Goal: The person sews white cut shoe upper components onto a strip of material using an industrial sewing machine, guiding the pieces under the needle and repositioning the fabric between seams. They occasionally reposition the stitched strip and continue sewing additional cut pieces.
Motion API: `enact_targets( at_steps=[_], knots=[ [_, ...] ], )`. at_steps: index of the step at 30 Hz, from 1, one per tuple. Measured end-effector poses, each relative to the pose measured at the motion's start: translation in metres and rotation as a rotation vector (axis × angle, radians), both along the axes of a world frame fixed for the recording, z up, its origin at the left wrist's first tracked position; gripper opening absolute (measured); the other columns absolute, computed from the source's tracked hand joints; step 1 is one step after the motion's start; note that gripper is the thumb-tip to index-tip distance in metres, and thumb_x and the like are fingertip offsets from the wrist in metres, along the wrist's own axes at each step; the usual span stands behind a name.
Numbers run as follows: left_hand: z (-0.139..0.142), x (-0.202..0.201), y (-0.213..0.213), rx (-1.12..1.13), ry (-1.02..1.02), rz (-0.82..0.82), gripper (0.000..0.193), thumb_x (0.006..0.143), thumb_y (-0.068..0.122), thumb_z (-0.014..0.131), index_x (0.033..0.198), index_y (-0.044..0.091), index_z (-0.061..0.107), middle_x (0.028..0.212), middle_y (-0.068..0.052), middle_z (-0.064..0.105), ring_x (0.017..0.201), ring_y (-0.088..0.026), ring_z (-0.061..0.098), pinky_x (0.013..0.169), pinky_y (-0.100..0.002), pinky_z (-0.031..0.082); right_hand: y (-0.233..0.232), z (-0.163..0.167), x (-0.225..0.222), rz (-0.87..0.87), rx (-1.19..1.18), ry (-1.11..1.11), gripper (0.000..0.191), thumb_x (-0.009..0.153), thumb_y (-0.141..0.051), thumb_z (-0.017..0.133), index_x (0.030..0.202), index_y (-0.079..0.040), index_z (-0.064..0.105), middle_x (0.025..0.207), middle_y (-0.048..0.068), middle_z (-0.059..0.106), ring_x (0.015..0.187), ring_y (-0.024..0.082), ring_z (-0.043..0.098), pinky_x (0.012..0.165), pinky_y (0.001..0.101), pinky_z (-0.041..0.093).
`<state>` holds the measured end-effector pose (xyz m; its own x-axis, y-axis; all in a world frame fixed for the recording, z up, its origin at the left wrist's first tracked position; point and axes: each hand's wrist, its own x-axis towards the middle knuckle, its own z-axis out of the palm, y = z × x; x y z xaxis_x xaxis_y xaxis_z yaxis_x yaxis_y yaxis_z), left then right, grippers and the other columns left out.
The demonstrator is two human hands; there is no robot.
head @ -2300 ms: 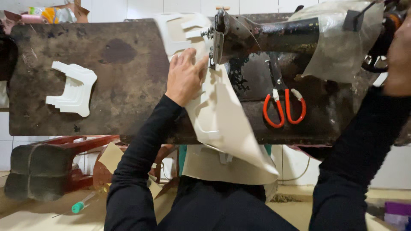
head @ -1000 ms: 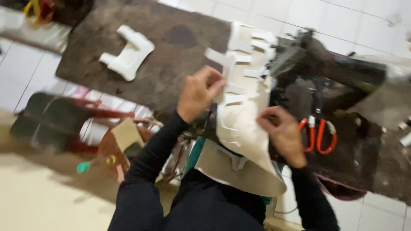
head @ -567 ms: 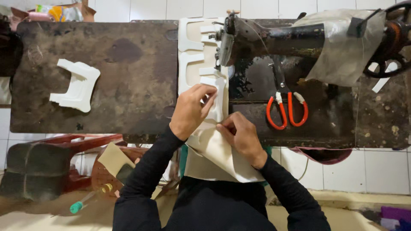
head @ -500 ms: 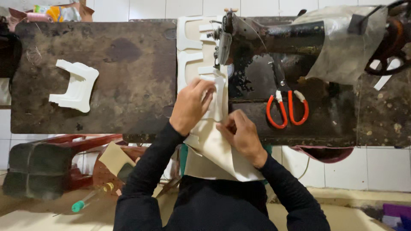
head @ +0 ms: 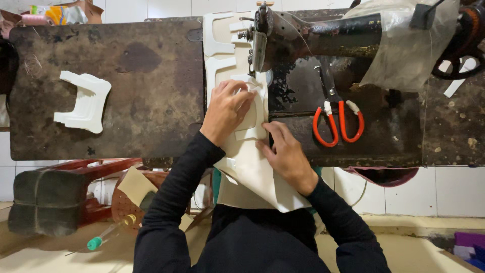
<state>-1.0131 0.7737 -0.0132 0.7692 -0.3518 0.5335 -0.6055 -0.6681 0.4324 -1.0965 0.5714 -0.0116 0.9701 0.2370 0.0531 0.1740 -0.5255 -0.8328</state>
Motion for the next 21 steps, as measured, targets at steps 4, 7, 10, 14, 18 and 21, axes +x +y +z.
enact_targets(
  at_steps=[4, 7, 10, 14, 18, 21],
  knots=[
    [0.001, -0.002, -0.003, 0.032, -0.026, 0.006, 0.017, 0.092, 0.009, 0.072, 0.109, 0.012, 0.073, 0.115, -0.006, 0.063, 0.111, -0.030, 0.060, 0.096, -0.045, 0.047, 0.001, -0.005, 0.000, -0.004, -0.002, -0.095, 0.040, 0.091, -0.018, 0.076, 0.124, -0.002, 0.060, 0.127, 0.018, 0.062, 0.080, 0.033, 0.069, 0.071, 0.0397, 0.058],
    [0.000, -0.007, -0.013, 0.144, -0.104, 0.081, 0.018, 0.092, 0.012, 0.069, 0.110, 0.012, 0.072, 0.115, -0.009, 0.062, 0.116, -0.031, 0.059, 0.100, -0.046, 0.046, -0.002, -0.012, 0.000, 0.016, -0.018, -0.237, 0.038, 0.093, -0.016, 0.076, 0.124, -0.001, 0.060, 0.126, 0.020, 0.062, 0.096, 0.039, 0.068, 0.079, 0.0422, 0.057],
    [-0.004, -0.016, -0.031, 0.255, -0.074, 0.157, 0.036, 0.083, 0.020, 0.069, 0.111, -0.002, 0.065, 0.119, -0.018, 0.060, 0.114, -0.035, 0.057, 0.101, -0.046, 0.046, -0.006, -0.016, -0.002, 0.048, -0.023, -0.340, 0.037, 0.095, -0.015, 0.074, 0.126, 0.000, 0.060, 0.125, 0.022, 0.061, 0.109, 0.044, 0.065, 0.090, 0.0451, 0.056],
    [-0.007, -0.017, -0.046, 0.196, -0.003, 0.220, 0.036, 0.097, 0.026, 0.071, 0.118, -0.001, 0.063, 0.116, -0.019, 0.058, 0.114, -0.037, 0.055, 0.105, -0.051, 0.044, -0.004, -0.013, 0.002, 0.042, -0.007, -0.272, 0.036, 0.094, -0.015, 0.074, 0.124, 0.000, 0.061, 0.125, 0.023, 0.062, 0.109, 0.045, 0.065, 0.090, 0.0455, 0.056],
    [-0.008, -0.014, -0.050, 0.194, -0.037, 0.246, 0.040, 0.097, 0.028, 0.071, 0.126, 0.003, 0.063, 0.121, -0.022, 0.054, 0.116, -0.040, 0.053, 0.109, -0.056, 0.040, -0.002, 0.009, 0.015, 0.059, -0.065, -0.380, 0.041, 0.093, -0.017, 0.076, 0.123, 0.003, 0.059, 0.125, 0.025, 0.062, 0.106, 0.045, 0.065, 0.085, 0.0447, 0.057],
    [-0.007, -0.011, -0.046, 0.146, -0.015, 0.212, 0.043, 0.093, 0.032, 0.073, 0.124, 0.003, 0.062, 0.131, -0.028, 0.051, 0.118, -0.045, 0.050, 0.108, -0.056, 0.039, -0.031, 0.044, 0.036, 0.221, -0.171, -0.017, 0.039, 0.088, -0.024, 0.079, 0.118, -0.002, 0.066, 0.113, 0.016, 0.071, 0.070, 0.027, 0.074, 0.063, 0.0385, 0.058]
  ],
)
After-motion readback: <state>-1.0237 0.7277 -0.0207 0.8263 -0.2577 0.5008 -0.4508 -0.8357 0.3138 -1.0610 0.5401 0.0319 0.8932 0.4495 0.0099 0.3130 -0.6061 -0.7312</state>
